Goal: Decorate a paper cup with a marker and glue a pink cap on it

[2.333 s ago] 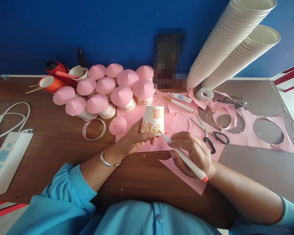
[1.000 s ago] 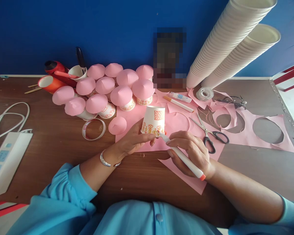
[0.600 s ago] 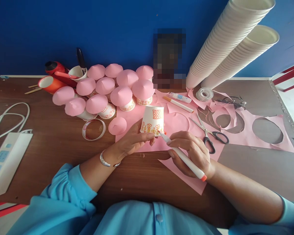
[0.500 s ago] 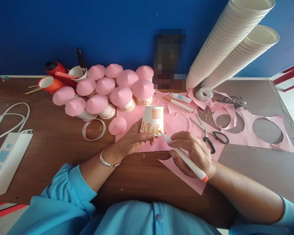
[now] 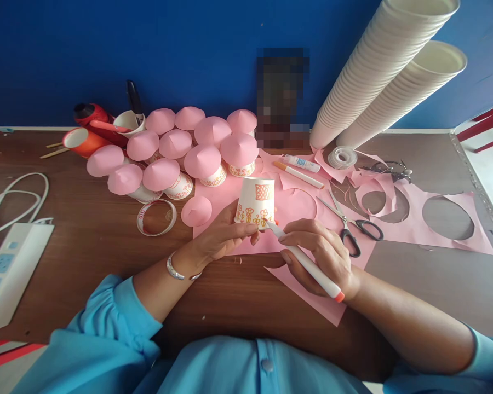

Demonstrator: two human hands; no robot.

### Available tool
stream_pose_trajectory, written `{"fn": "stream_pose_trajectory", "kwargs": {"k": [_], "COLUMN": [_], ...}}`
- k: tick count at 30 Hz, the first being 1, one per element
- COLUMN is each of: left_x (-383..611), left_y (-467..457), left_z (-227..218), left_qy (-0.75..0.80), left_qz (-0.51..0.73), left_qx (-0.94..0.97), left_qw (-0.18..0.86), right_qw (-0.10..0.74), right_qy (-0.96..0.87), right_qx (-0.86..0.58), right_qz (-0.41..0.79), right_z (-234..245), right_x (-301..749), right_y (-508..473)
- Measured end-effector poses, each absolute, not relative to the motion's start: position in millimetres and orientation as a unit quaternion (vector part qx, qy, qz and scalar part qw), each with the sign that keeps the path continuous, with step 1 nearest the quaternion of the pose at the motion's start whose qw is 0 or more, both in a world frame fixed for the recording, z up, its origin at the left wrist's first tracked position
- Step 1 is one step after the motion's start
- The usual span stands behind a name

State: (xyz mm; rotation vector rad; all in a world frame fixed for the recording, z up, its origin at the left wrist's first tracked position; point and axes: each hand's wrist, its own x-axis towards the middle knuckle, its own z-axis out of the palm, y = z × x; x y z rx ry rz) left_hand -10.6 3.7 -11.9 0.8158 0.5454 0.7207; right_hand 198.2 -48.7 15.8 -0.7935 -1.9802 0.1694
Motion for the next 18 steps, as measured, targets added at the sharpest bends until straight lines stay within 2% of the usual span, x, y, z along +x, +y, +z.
{"fn": "stream_pose_trajectory", "kwargs": {"k": [18], "left_x": [-9.0], "left_y": [3.4], "left_z": [-7.2], "left_qy": [0.282], "left_qz": [0.343], "left_qx": [0.380], "left_qw": [0.811], "right_qw": [0.477], "right_qy": [-0.805], "right_qx": [-0.344], "right_qz": [0.078], "right_z": [15.5], "right_x": [197.7], "right_y": [-50.2]}}
